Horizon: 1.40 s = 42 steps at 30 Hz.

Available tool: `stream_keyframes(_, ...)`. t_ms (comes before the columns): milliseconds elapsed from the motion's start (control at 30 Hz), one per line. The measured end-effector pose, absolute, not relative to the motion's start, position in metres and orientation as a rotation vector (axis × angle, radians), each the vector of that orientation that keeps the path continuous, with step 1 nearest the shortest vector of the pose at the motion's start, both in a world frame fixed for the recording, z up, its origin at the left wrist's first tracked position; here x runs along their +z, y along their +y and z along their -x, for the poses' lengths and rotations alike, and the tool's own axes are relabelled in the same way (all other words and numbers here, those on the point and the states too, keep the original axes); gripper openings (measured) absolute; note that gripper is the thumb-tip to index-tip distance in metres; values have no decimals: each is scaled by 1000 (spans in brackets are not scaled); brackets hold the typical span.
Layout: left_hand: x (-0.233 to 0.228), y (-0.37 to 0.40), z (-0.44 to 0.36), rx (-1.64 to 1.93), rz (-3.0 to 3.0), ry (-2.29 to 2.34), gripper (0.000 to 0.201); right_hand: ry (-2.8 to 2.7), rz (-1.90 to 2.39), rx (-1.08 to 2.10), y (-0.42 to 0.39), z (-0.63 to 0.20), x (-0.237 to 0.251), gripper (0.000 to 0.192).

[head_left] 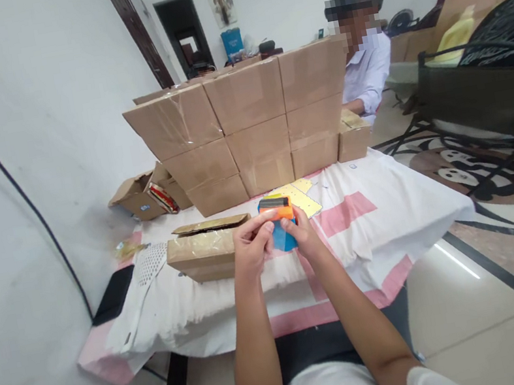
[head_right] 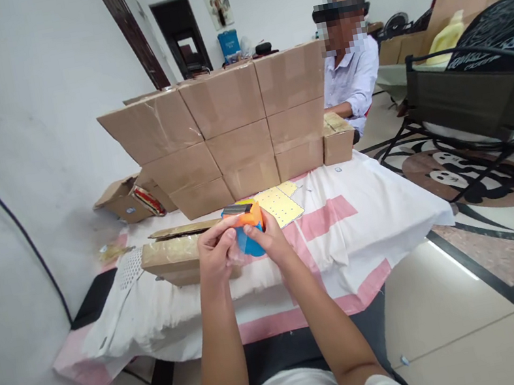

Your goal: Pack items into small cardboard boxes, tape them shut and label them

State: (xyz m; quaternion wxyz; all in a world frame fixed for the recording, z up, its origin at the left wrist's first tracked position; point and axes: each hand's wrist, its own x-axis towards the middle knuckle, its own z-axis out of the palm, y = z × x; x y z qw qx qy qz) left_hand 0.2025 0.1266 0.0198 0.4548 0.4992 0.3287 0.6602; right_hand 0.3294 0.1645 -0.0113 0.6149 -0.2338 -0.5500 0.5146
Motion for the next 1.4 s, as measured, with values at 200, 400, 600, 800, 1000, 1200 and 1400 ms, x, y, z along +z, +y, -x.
stream_keyframes(200,33,118,-190,1662,-1290,856,37,-1174,528,1258,159,-310,-15,57)
stream_keyframes(400,32,111,-186,1642,-1331,866,36,-1153,522,1284,151,-309,-13,56)
stream_keyframes(600,31,108,-189,1601,-1385,874,34,-1143,496,1325,142,-316,-4,64)
stream_keyframes(800,38,109,-188,1534,-1452,786,34,-1126,491,1373,139,-315,-3,67)
stream_keyframes(1000,42,109,-185,1509,-1516,765,34,-1113,483,1406,140,-312,-5,70)
stream_keyframes(1200,37,111,-181,1510,-1532,772,35,-1072,491,1451,141,-311,-6,70)
stream_keyframes(1400,40,112,-182,1488,-1558,764,36,-1008,457,1489,143,-309,-8,66)
